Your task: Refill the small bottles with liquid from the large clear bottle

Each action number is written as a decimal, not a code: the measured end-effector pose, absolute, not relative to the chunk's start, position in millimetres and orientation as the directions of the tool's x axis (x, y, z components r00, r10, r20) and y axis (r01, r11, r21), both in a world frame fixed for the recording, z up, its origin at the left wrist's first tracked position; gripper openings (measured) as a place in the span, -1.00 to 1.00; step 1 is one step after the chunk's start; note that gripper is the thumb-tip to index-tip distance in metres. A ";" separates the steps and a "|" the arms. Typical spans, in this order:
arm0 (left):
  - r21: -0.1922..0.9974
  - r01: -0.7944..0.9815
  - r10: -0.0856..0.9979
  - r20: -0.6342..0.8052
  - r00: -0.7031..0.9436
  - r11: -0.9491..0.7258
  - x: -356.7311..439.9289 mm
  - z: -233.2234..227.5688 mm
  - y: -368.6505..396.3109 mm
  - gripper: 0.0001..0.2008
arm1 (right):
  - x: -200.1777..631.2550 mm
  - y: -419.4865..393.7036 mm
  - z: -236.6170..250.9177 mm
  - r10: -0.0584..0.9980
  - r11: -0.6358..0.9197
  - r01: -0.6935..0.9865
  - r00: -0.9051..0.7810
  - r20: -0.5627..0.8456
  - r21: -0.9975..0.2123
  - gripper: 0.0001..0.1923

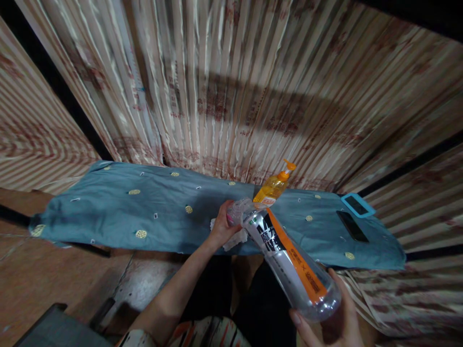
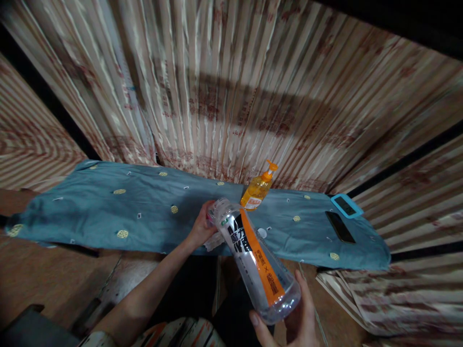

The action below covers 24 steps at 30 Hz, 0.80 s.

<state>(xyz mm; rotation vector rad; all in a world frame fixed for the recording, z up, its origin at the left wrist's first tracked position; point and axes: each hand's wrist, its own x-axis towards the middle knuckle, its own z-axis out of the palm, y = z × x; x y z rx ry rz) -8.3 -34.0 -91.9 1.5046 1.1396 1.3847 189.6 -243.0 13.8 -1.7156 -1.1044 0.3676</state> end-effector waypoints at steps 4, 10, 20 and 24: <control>0.949 0.119 0.956 0.293 0.009 -0.292 -9.5 -91.6 -34.0 -0.17 | 189.7 -242.3 12.9 0.809 -0.072 0.487 0.539 0.235 -0.870 0.13; 0.953 0.121 0.960 0.279 0.015 -0.279 -11.8 -86.7 -36.1 -0.21 | 194.5 -241.4 8.7 0.809 -0.029 0.519 0.514 0.285 -0.854 0.09; 0.935 0.167 0.948 0.318 -0.011 -0.312 -16.6 -83.2 -36.8 -0.24 | 194.6 -240.8 10.9 0.819 -0.045 0.489 0.518 0.248 -0.871 0.10; 0.930 0.216 0.953 0.304 0.004 -0.297 -18.3 -84.2 -36.3 -0.13 | 195.1 -240.8 10.6 0.817 -0.064 0.475 0.530 0.227 -0.878 0.12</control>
